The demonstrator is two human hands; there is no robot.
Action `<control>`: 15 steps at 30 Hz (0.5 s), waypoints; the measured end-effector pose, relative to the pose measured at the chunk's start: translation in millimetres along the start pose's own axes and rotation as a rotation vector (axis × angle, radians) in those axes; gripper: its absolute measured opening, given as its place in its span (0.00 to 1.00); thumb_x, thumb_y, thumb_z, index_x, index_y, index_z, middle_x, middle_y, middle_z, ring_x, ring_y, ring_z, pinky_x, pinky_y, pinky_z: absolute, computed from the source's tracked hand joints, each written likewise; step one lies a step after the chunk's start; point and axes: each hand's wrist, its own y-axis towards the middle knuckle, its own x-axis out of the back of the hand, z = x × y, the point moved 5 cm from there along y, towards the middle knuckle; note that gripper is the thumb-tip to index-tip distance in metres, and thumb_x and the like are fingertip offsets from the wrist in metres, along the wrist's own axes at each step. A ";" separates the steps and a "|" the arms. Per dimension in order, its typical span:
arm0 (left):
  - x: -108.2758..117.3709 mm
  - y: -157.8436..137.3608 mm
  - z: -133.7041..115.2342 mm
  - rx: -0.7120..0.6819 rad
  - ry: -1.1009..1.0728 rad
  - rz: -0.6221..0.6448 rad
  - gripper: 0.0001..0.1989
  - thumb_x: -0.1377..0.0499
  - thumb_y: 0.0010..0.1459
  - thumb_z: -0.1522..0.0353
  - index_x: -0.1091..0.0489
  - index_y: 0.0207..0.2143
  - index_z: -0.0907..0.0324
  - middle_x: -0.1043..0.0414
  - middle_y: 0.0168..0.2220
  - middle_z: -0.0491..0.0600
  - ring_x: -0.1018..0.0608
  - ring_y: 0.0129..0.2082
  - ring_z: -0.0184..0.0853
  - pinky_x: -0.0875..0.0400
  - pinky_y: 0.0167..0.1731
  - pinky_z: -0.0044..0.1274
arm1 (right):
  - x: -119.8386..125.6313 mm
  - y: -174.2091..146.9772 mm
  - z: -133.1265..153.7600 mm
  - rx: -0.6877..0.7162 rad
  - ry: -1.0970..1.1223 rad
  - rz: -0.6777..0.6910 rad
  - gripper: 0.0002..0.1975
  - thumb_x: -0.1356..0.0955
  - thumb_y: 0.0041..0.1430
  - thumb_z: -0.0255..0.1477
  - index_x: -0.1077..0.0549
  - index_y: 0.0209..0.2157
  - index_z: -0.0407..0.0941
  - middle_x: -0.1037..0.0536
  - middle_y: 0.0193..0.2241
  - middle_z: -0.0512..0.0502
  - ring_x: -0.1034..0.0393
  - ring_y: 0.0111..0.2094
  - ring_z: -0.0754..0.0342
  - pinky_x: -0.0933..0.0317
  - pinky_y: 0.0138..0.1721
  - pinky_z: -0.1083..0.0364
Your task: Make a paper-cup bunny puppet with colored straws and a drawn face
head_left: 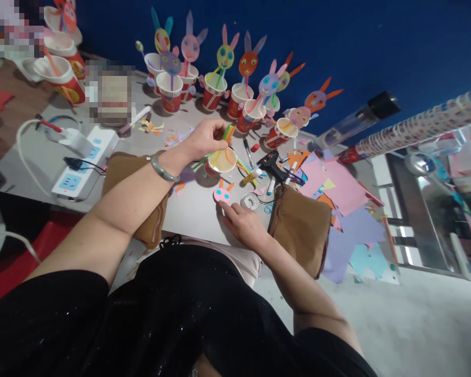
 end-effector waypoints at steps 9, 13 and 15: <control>0.6 -0.8 -0.5 0.068 0.038 0.023 0.11 0.36 0.45 0.81 0.30 0.32 0.64 0.25 0.30 0.44 0.22 0.33 0.28 0.25 0.40 0.24 | 3.1 -1.5 0.7 0.013 0.014 0.013 0.20 0.44 0.75 0.33 0.25 0.52 0.43 0.21 0.38 0.40 0.32 0.31 0.52 0.53 0.31 0.52; 1.7 -1.1 -0.8 0.080 0.076 0.036 0.11 0.36 0.45 0.81 0.29 0.33 0.64 0.24 0.31 0.44 0.22 0.33 0.29 0.26 0.41 0.25 | 3.2 -2.3 -0.9 0.015 0.039 -0.035 0.19 0.43 0.75 0.32 0.26 0.54 0.43 0.22 0.37 0.41 0.32 0.31 0.53 0.52 0.31 0.52; 2.3 -0.9 0.7 0.097 0.102 0.037 0.12 0.36 0.45 0.80 0.28 0.34 0.64 0.24 0.31 0.45 0.22 0.33 0.29 0.26 0.40 0.25 | 3.4 -3.2 -1.7 0.016 0.040 -0.065 0.18 0.42 0.74 0.32 0.26 0.55 0.43 0.22 0.37 0.41 0.32 0.31 0.53 0.52 0.31 0.53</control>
